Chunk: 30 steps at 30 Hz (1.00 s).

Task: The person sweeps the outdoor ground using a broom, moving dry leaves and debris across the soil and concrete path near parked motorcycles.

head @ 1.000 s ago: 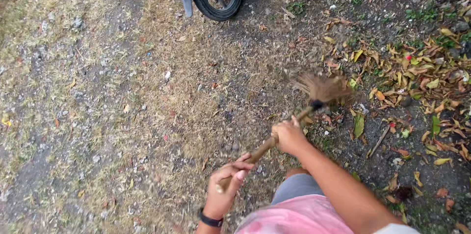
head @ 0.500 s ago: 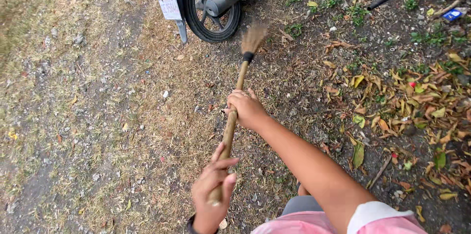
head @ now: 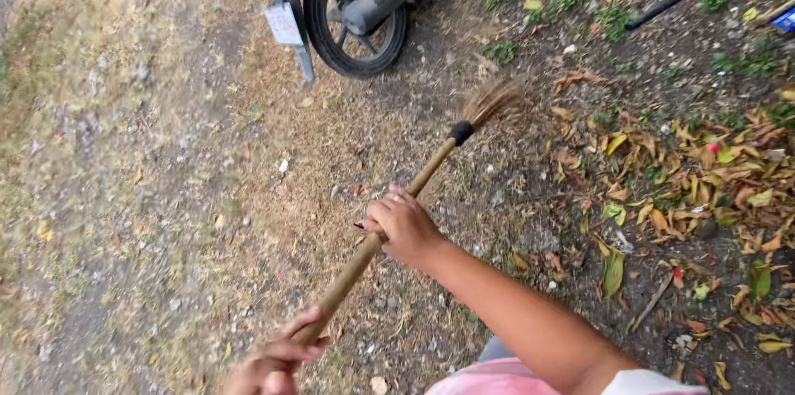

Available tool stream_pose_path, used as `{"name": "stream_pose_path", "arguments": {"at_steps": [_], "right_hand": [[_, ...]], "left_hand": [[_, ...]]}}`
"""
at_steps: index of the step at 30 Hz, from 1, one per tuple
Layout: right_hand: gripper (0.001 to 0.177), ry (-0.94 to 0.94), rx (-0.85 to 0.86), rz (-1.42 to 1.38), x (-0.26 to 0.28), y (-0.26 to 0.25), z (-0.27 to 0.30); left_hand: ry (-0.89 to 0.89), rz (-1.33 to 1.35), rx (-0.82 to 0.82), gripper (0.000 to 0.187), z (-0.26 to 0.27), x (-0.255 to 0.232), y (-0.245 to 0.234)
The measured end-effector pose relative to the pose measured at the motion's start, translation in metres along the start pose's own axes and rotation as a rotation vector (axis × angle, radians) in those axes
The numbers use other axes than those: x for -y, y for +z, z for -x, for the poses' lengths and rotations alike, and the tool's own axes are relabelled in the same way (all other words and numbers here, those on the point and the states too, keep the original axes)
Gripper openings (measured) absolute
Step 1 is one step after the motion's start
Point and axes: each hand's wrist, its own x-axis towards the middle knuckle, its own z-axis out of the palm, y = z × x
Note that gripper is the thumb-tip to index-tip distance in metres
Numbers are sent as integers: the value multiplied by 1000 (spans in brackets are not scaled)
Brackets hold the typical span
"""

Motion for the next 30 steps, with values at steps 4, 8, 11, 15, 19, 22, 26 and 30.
{"name": "stream_pose_path", "arguments": {"at_steps": [4,8,11,15,19,22,26,30], "right_hand": [[26,50,45,10,-64,-20,7],[29,230,99,102,-93,-37,70],[27,225,34,104,-88,-53,78],[20,113,-150,144,-88,-79,53],[22,157,-191,169,-138,-105,18],[23,367,-83,325,-191,-109,45],[10,333,-193,434,-215,-110,87],[11,569,5,345,-166,-111,74]], "left_hand": [[97,-437,-223,27,-36,55,96],[-51,-281,-230,27,-61,70,106],[-81,-14,-283,27,-65,53,86],[29,34,-233,30,-90,28,83],[155,-257,18,26,-140,63,137],[144,-450,159,23,-163,111,192],[-75,-268,135,16,-177,135,189],[-191,24,-30,18,-185,101,118]]}}
